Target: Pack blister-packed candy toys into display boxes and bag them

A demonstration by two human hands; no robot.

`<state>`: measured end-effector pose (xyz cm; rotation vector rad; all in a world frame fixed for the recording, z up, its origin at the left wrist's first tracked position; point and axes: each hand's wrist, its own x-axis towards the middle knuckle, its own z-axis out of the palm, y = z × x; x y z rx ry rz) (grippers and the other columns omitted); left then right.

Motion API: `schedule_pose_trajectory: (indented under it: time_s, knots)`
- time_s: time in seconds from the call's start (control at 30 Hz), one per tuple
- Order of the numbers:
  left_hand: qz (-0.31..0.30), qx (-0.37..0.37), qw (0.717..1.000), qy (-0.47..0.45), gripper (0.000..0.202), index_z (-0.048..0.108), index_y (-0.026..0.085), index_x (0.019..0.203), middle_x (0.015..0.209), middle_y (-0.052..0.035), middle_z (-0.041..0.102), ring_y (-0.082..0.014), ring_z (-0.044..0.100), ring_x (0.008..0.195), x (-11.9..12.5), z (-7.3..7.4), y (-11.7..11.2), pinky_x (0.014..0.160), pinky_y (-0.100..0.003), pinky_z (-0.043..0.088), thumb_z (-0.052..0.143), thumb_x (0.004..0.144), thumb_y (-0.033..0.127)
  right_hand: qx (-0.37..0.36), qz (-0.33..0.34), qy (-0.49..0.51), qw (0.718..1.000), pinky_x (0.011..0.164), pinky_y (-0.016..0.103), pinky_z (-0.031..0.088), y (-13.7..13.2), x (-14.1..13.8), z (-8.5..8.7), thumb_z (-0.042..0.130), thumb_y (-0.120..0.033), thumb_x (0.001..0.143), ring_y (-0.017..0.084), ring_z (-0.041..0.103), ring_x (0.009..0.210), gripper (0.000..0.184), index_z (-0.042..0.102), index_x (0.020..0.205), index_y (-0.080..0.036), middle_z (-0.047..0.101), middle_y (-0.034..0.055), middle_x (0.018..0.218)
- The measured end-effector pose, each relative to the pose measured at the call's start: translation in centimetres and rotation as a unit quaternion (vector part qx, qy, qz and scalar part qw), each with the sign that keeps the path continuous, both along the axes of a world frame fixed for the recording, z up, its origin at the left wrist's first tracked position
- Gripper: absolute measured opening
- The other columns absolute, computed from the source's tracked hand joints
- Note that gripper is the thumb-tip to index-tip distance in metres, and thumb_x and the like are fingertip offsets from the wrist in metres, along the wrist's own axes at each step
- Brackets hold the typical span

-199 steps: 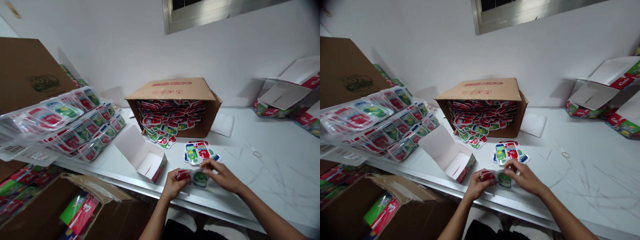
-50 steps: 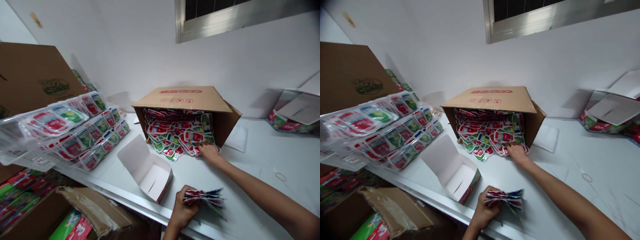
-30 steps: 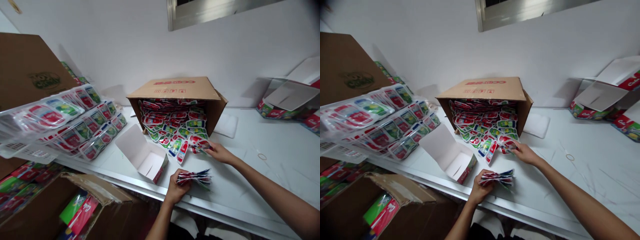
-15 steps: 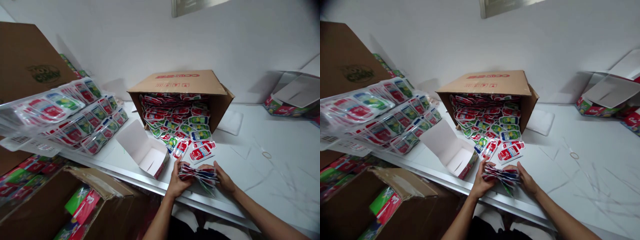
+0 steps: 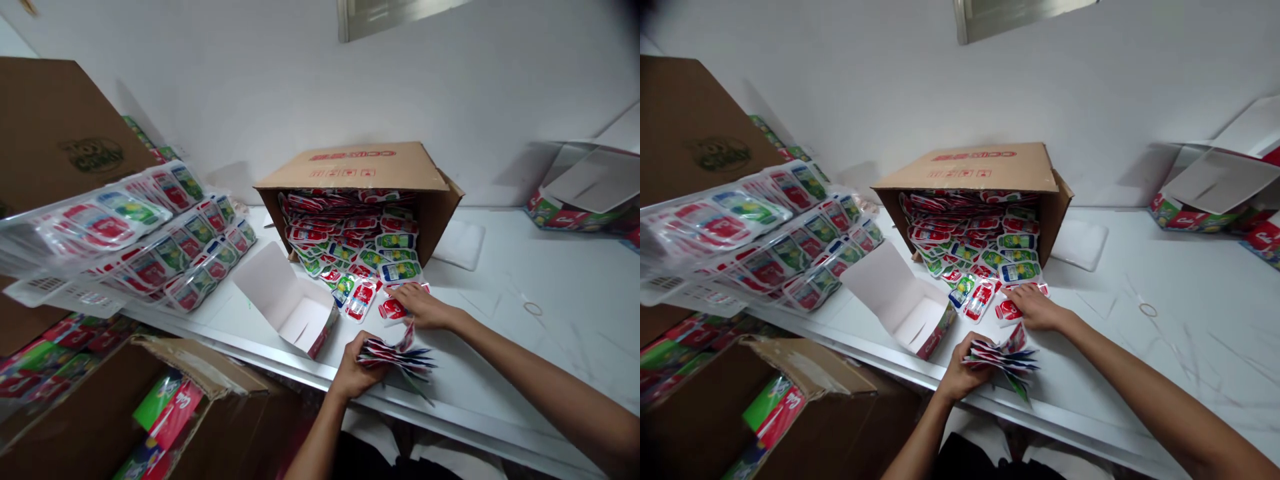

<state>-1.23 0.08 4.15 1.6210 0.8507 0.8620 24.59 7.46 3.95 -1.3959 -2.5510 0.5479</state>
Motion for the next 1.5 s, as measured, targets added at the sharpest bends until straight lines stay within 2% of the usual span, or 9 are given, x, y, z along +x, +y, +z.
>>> schedule_pose_trajectory:
  time_s: [0.23,0.47,0.57,0.67,0.9,1.17,1.3,1.4,1.5]
  knots:
    - [-0.012,0.01,1.0,0.006,0.035,0.061,0.015,0.1,0.088,-0.0037,0.067,-0.0171,0.063,0.076,-0.1,-0.1,-0.1,0.07,-0.026,0.049,0.074,0.068,0.022,-0.01,-0.037,0.148,0.988,0.085,0.036,0.046,-1.8,-0.1,1.6,0.053,-0.025,0.086,0.024,0.059,0.096,0.016,0.061,0.098,-0.019,0.065,0.0098,0.102]
    - [0.016,0.084,0.996,0.004,0.03,0.065,0.017,0.092,0.118,-0.0111,0.062,-0.0294,0.054,0.118,0.0,-0.6,0.5,0.102,-0.041,0.042,0.076,0.065,0.024,-0.262,-0.077,0.519,0.81,0.081,0.034,0.047,-5.9,-1.4,-0.3,0.069,-0.042,0.079,0.022,0.063,0.093,0.026,0.056,0.085,-0.02,0.068,0.0077,0.101]
    - [0.014,0.065,0.998,0.007,0.032,0.065,0.018,0.09,0.143,-0.011,0.047,-0.0335,0.038,0.135,-0.1,-0.5,0.5,0.111,-0.044,0.033,0.078,0.061,0.021,-0.351,-0.02,0.563,0.748,0.082,0.038,0.046,-8.0,-1.1,-1.2,0.054,-0.057,0.086,0.025,0.063,0.095,0.041,0.06,0.092,-0.018,0.067,0.0115,0.107]
    - [-0.039,-0.001,0.999,-0.013,0.039,0.063,0.018,0.099,0.133,-0.0106,0.057,-0.0307,0.055,0.12,0.0,-0.5,0.2,0.101,-0.04,0.042,0.076,0.063,0.017,-0.38,0.002,0.585,0.717,0.092,0.043,0.042,-8.9,-0.9,-1.1,0.027,-0.069,0.091,0.028,0.059,0.105,0.064,0.064,0.094,-0.017,0.063,0.0136,0.114]
    - [-0.075,-0.087,0.992,-0.058,0.108,0.026,0.024,0.146,0.146,-0.0144,0.041,-0.03,0.052,0.122,0.6,-1.1,0.4,0.1,-0.038,0.043,0.083,0.055,0.018,-0.331,0.057,0.488,0.806,0.101,0.043,0.034,-8.2,-1.8,0.6,0.036,-0.055,0.095,0.028,0.053,0.114,0.048,0.063,0.11,-0.018,0.06,0.0115,0.122]
    - [-0.038,-0.034,0.998,-0.036,0.065,0.046,0.021,0.101,0.118,-0.0079,0.056,-0.0274,0.052,0.117,0.6,-0.5,0.5,0.099,-0.038,0.041,0.084,0.048,0.013,-0.313,0.049,0.497,0.808,0.089,0.038,0.041,-9.1,-1.1,-0.8,0.047,-0.052,0.088,0.026,0.057,0.099,0.039,0.062,0.09,-0.016,0.063,0.0107,0.108]
    - [-0.064,-0.112,0.99,-0.047,0.056,0.046,0.019,0.104,0.087,0.0016,0.06,-0.0119,0.056,0.07,0.9,0.0,0.2,0.065,-0.022,0.044,0.077,0.058,0.013,-0.27,0.026,0.361,0.892,0.081,0.034,0.047,-7.2,-0.3,-0.8,0.039,-0.046,0.095,0.022,0.061,0.09,0.038,0.063,0.094,-0.017,0.066,0.0082,0.099]
    - [-0.061,-0.092,0.993,-0.029,0.035,0.054,0.016,0.086,0.078,0.0027,0.058,-0.0106,0.051,0.067,1.2,0.4,0.1,0.063,-0.021,0.042,0.075,0.059,0.015,-0.067,-0.081,0.159,0.982,0.088,0.036,0.048,-2.7,0.4,-0.7,0.035,-0.035,0.095,0.022,0.061,0.103,0.037,0.057,0.119,-0.018,0.065,0.0106,0.114]
    - [-0.065,-0.075,0.995,0.003,0.035,0.057,0.015,0.088,0.079,0.0021,0.06,-0.0119,0.052,0.069,1.2,0.8,0.1,0.065,-0.022,0.042,0.074,0.058,0.015,0.038,-0.15,0.067,0.986,0.105,0.05,0.032,2.6,0.8,-0.8,0.048,-0.02,0.08,0.032,0.041,0.13,0.062,0.038,0.142,-0.014,0.047,0.0188,0.14]
